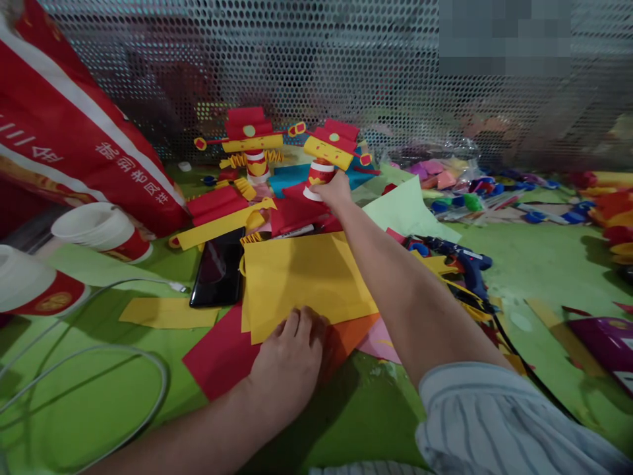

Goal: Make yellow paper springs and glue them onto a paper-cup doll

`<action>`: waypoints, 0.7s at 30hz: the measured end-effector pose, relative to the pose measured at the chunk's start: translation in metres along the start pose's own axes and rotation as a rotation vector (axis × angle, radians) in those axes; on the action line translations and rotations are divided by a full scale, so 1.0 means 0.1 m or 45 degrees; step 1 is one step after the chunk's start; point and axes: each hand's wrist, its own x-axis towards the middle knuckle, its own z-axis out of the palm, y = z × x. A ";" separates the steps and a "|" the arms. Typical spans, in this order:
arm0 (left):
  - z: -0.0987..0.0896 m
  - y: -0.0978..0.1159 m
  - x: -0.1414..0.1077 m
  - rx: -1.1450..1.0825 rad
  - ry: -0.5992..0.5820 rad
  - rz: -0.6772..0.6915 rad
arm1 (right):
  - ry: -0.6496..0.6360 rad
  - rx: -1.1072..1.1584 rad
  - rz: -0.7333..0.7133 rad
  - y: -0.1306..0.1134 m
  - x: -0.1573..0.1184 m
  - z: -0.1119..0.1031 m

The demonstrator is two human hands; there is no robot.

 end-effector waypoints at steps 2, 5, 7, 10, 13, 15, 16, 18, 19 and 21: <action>-0.01 0.00 0.00 0.018 -0.012 -0.001 | 0.075 -0.028 -0.042 0.02 -0.01 0.03; 0.00 0.00 0.00 0.035 0.005 -0.008 | 0.116 -0.052 -0.098 0.07 -0.03 0.07; 0.02 0.01 -0.01 0.035 0.029 -0.017 | 0.107 -0.056 -0.110 0.11 -0.03 0.09; 0.04 0.01 -0.01 0.041 0.064 -0.023 | 0.079 -0.048 -0.116 0.16 -0.02 0.09; 0.04 0.01 -0.01 0.057 0.090 -0.018 | 0.059 -0.063 -0.126 0.19 0.00 0.07; 0.05 0.01 -0.02 0.065 0.113 -0.016 | 0.060 -0.099 -0.125 0.19 0.01 0.07; 0.06 0.02 -0.02 0.067 0.131 -0.018 | 0.064 -0.117 -0.126 0.19 0.01 0.07; 0.07 0.02 -0.02 0.069 0.168 -0.021 | 0.065 -0.135 -0.143 0.19 0.03 0.07; 0.07 0.02 -0.02 0.070 0.179 -0.019 | 0.058 -0.135 -0.156 0.19 0.03 0.08; 0.07 0.02 -0.02 0.071 0.174 -0.017 | 0.042 -0.136 -0.179 0.19 0.04 0.09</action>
